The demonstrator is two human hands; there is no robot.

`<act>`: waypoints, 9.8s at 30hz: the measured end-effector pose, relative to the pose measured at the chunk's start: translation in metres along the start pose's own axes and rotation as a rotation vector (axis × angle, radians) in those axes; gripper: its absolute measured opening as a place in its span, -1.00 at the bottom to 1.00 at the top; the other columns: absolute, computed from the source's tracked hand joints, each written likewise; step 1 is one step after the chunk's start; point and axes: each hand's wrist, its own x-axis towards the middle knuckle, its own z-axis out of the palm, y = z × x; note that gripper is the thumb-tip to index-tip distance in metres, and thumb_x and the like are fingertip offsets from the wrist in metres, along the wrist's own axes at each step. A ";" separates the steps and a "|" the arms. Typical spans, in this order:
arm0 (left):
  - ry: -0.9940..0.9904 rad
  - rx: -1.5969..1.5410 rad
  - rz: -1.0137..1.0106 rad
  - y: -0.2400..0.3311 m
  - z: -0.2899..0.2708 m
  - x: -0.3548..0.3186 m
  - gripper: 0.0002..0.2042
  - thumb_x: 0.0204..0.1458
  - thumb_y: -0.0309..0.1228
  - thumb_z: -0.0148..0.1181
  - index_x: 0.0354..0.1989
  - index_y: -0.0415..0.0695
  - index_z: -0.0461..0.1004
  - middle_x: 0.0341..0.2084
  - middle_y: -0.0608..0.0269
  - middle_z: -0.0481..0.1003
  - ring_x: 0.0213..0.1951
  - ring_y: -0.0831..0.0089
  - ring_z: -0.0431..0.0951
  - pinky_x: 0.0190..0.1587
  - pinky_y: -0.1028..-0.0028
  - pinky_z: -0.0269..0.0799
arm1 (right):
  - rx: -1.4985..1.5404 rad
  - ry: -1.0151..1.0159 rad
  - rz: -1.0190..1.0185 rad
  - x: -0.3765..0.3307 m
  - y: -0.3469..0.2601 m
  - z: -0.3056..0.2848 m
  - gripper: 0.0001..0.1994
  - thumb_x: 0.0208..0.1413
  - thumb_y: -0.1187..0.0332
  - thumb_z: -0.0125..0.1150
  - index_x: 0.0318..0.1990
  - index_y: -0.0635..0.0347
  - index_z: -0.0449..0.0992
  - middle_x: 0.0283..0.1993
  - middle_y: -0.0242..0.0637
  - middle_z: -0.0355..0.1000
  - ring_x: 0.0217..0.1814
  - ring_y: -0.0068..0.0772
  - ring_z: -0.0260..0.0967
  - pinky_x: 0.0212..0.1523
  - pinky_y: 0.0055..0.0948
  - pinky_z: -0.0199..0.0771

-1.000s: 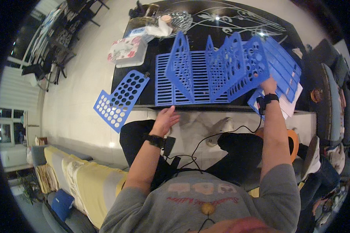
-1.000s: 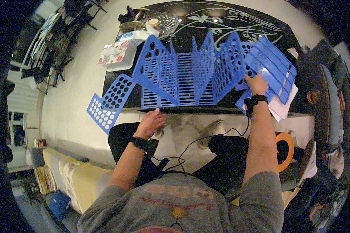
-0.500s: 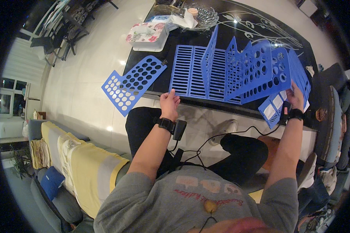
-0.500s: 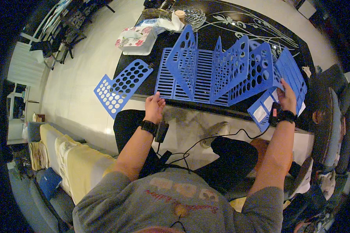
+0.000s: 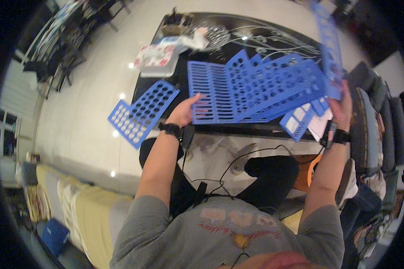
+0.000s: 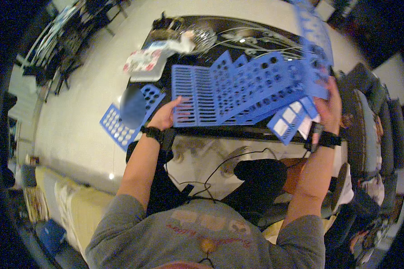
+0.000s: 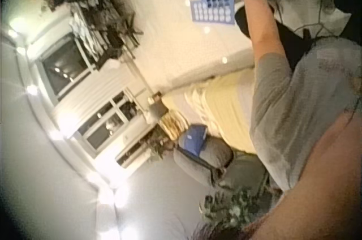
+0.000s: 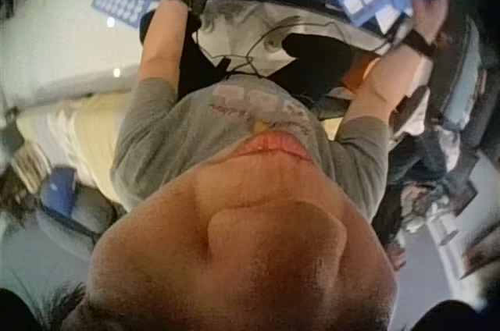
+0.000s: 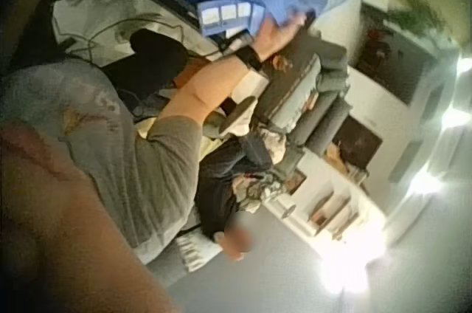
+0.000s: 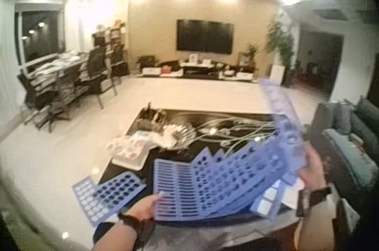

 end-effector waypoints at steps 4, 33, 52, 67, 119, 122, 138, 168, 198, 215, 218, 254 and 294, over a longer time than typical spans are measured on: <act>0.097 0.098 -0.023 0.009 0.017 0.007 -0.66 0.11 -0.35 0.07 0.05 -0.17 0.33 -0.09 0.08 0.45 -0.15 0.26 0.52 -0.14 0.30 0.46 | -0.066 -0.106 -0.064 -0.042 -0.006 0.049 -0.74 0.10 0.47 0.09 -0.03 0.15 0.39 -0.17 -0.37 0.43 -0.34 -0.60 0.27 -0.28 -0.60 0.34; -0.002 -0.157 0.310 -0.084 0.049 -0.095 -0.38 0.14 -0.46 0.03 0.34 0.17 -0.09 0.16 0.03 0.24 0.07 0.22 0.38 0.04 0.23 0.36 | -0.469 -0.191 -0.249 -0.184 0.051 0.128 -0.74 0.09 0.56 0.08 -0.05 0.21 0.30 -0.16 -0.28 0.44 -0.19 -0.50 0.38 -0.13 -0.54 0.37; -0.065 0.309 0.373 -0.038 0.085 -0.182 -0.53 0.18 -0.42 -0.04 0.28 -0.04 0.10 0.05 0.10 0.37 -0.01 0.42 0.42 0.00 0.42 0.38 | -1.267 -0.191 -1.222 -0.111 -0.039 0.165 -0.70 -0.25 0.74 0.04 -0.41 0.09 0.54 0.24 -0.09 0.17 0.27 -0.08 0.15 0.22 -0.31 0.16; 0.090 0.416 0.743 -0.006 0.090 -0.211 -0.52 0.19 -0.39 -0.03 0.28 -0.15 0.07 0.10 0.07 0.32 0.09 0.33 0.37 0.09 0.35 0.33 | -1.520 0.075 -1.397 -0.131 -0.063 0.163 -0.68 -0.12 0.62 0.09 -0.24 -0.02 0.59 0.17 -0.22 0.30 0.15 -0.24 0.28 0.14 -0.39 0.27; 0.526 0.811 1.128 -0.055 0.113 -0.161 -0.76 0.18 -0.37 0.00 -0.08 -0.26 0.30 -0.27 0.00 0.50 -0.31 0.29 0.55 -0.25 0.45 0.42 | -0.255 -0.516 0.203 -0.216 0.177 0.207 -0.69 0.14 0.36 0.11 0.00 0.33 0.41 -0.10 -0.25 0.44 -0.14 -0.42 0.44 -0.08 -0.44 0.45; 0.410 0.689 1.132 -0.058 0.118 -0.160 -0.55 0.22 -0.41 -0.11 0.26 -0.21 0.00 -0.12 -0.06 0.46 -0.20 0.33 0.56 -0.16 0.44 0.45 | -0.204 -0.266 0.102 -0.198 0.152 0.220 -0.72 0.20 0.28 0.06 -0.10 0.35 0.41 -0.13 -0.22 0.43 -0.19 -0.34 0.48 -0.16 -0.39 0.51; 0.276 0.505 0.906 -0.058 0.139 -0.164 -0.51 0.26 -0.34 -0.21 0.32 -0.17 -0.12 0.01 0.01 0.39 -0.08 0.31 0.51 -0.05 0.42 0.44 | -0.195 -0.204 -0.307 -0.117 0.110 0.243 -0.75 0.16 0.40 0.09 -0.04 0.33 0.38 -0.12 -0.20 0.42 -0.11 -0.38 0.47 -0.14 -0.54 0.51; 0.223 0.564 0.945 -0.052 0.134 -0.157 -0.57 0.25 -0.37 -0.18 0.27 -0.20 0.00 -0.04 0.05 0.45 -0.13 0.32 0.55 -0.12 0.43 0.49 | -0.970 -0.275 -0.627 -0.103 0.133 0.212 -0.82 0.11 0.41 0.13 -0.16 0.29 0.43 -0.21 -0.37 0.40 -0.25 -0.58 0.43 -0.24 -0.57 0.44; 0.315 0.455 0.956 -0.022 0.125 -0.142 -0.59 0.24 -0.38 -0.16 0.24 -0.17 0.03 -0.02 0.07 0.40 -0.16 0.36 0.54 -0.17 0.44 0.52 | -1.398 -0.191 -0.462 -0.165 0.257 0.167 -0.78 0.16 0.23 0.00 -0.10 0.01 0.48 -0.22 -0.35 0.39 -0.13 -0.45 0.36 -0.19 -0.43 0.28; 0.328 0.258 0.906 -0.014 0.102 -0.121 -0.59 0.26 -0.37 -0.21 0.25 -0.12 -0.03 -0.03 0.00 0.39 -0.25 0.28 0.57 -0.27 0.43 0.53 | -1.266 -0.428 -0.420 -0.177 0.275 0.151 -0.73 0.20 0.25 -0.07 -0.10 0.22 0.44 -0.28 -0.29 0.42 -0.15 -0.31 0.36 -0.10 -0.32 0.26; 0.353 0.233 0.897 -0.014 0.103 -0.119 -0.59 0.26 -0.36 -0.20 0.25 -0.13 -0.02 -0.04 0.00 0.40 -0.26 0.28 0.57 -0.28 0.43 0.53 | -1.323 -0.367 -0.466 -0.177 0.278 0.152 -0.71 0.20 0.22 -0.10 -0.09 0.17 0.44 -0.28 -0.32 0.43 -0.10 -0.31 0.31 -0.06 -0.31 0.21; 0.544 0.438 0.309 -0.063 -0.008 -0.022 -0.48 0.06 -0.40 0.07 0.22 -0.17 0.13 -0.41 0.09 0.48 -0.48 0.43 0.54 -0.47 0.39 0.46 | -1.353 -0.242 0.092 -0.083 0.290 0.110 -0.63 0.06 0.09 0.17 -0.30 0.31 0.52 -0.56 -0.12 0.49 -0.50 -0.22 0.50 -0.39 -0.34 0.43; 1.037 0.064 0.655 -0.029 -0.084 -0.326 -0.83 0.21 -0.36 -0.09 -0.06 -0.02 0.34 -0.41 0.45 0.40 -0.46 0.56 0.36 -0.40 0.52 0.26 | -0.221 -0.680 0.430 -0.195 0.243 0.171 -0.43 0.15 0.12 0.11 0.22 0.25 0.18 0.16 -0.27 0.28 0.02 -0.45 0.35 0.00 -0.46 0.39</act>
